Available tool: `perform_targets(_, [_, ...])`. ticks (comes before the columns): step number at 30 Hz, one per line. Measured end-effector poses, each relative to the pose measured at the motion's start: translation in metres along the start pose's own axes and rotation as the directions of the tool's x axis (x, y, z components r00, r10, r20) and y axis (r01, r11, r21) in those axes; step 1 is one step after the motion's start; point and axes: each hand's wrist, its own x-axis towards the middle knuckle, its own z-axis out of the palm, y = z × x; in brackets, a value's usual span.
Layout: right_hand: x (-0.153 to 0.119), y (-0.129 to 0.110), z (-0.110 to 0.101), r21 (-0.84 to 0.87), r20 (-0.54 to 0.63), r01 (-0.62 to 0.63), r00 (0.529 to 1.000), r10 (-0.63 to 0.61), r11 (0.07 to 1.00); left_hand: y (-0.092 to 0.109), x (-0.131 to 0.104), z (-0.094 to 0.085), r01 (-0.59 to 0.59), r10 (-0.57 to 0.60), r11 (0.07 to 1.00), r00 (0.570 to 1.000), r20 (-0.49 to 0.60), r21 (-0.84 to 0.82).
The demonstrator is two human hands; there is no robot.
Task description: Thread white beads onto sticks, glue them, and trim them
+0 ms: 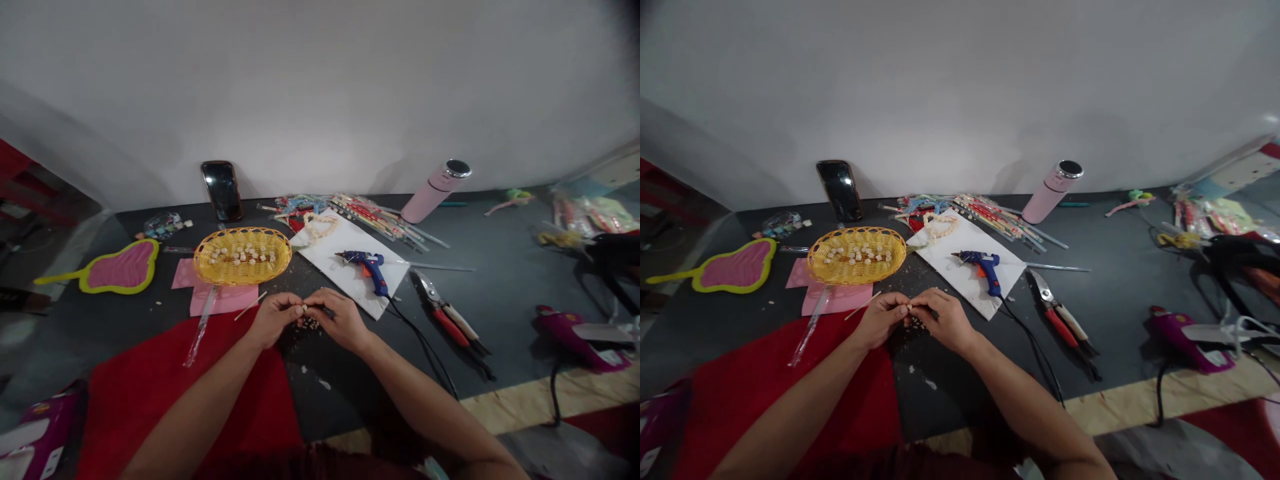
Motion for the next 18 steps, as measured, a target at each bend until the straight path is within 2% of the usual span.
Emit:
perform_targets(6, [0.0003,0.0016,-0.0007,-0.081,-0.031,0.09,0.995,-0.093,0.993,0.001,-0.0019,0.0023,-0.004,0.004,1.0,1.0,0.009,-0.026])
perform_targets(14, [-0.0005,0.0007,0.0001,-0.055,0.006,0.04,0.999,-0.04,0.998,0.0015,-0.0031,0.003,-0.03,0.031,0.999,0.999,-0.029,0.014])
perform_targets(18, [0.0,0.0003,-0.0006,-0.048,-0.002,0.057,0.998,-0.057,0.997,0.003,-0.0032,0.0022,-0.024,0.024,1.0,0.999,-0.029,0.002])
